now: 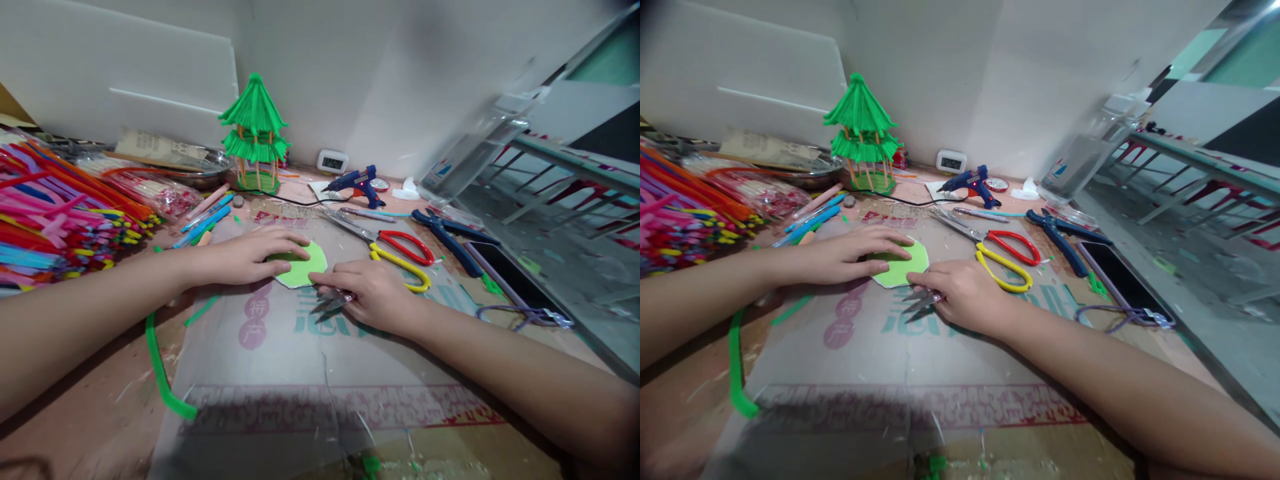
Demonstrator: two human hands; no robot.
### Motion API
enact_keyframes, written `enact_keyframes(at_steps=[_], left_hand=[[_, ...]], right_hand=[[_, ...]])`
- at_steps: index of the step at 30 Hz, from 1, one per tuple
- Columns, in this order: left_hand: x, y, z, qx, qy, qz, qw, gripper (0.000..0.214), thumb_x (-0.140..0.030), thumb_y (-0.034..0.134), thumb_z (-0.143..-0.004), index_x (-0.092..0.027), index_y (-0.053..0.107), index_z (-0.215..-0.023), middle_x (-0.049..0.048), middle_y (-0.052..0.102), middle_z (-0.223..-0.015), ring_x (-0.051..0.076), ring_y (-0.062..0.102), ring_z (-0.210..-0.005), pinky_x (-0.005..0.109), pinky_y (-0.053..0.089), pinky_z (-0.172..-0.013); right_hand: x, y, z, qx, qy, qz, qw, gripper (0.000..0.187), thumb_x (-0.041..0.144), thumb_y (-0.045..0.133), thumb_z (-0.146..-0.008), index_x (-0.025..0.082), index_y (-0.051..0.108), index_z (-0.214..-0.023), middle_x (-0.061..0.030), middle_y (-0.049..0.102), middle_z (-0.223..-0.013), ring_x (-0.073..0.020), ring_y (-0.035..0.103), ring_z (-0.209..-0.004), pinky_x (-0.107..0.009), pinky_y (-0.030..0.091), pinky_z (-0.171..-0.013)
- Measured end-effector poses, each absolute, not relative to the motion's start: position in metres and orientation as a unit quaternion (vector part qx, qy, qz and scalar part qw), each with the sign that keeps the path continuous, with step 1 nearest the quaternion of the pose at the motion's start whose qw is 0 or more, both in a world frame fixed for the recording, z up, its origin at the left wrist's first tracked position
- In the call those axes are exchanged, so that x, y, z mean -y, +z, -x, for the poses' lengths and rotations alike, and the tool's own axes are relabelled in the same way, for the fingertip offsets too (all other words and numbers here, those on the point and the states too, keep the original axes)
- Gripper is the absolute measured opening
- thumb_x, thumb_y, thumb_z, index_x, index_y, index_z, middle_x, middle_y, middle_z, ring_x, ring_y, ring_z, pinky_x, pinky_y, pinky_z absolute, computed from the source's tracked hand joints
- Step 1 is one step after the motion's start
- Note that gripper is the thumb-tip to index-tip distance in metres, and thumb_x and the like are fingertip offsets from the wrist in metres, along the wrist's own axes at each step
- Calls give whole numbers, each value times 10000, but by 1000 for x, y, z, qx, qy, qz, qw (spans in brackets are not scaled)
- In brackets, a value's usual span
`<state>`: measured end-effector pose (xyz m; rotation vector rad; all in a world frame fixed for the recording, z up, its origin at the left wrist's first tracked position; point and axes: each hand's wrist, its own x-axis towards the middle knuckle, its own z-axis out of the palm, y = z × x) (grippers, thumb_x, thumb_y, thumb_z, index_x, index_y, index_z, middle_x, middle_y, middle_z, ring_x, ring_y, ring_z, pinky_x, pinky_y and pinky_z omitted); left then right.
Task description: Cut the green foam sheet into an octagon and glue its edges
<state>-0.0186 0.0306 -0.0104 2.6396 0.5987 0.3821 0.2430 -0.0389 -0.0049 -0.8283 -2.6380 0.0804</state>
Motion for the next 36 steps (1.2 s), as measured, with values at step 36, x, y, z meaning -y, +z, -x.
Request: enact_keyframes(at_steps=[36], left_hand=[[-8, -1, 12, -185, 156, -960, 144, 309, -236, 583, -861, -170, 606, -1162, 109, 576, -1312, 233, 520, -1261, 374, 403, -1092]], right_hand=[[29, -9, -247, 855, 138, 412, 285, 184, 288, 595, -923, 194, 689, -1051, -53, 721, -957, -163, 642, -812, -289, 481, -717]])
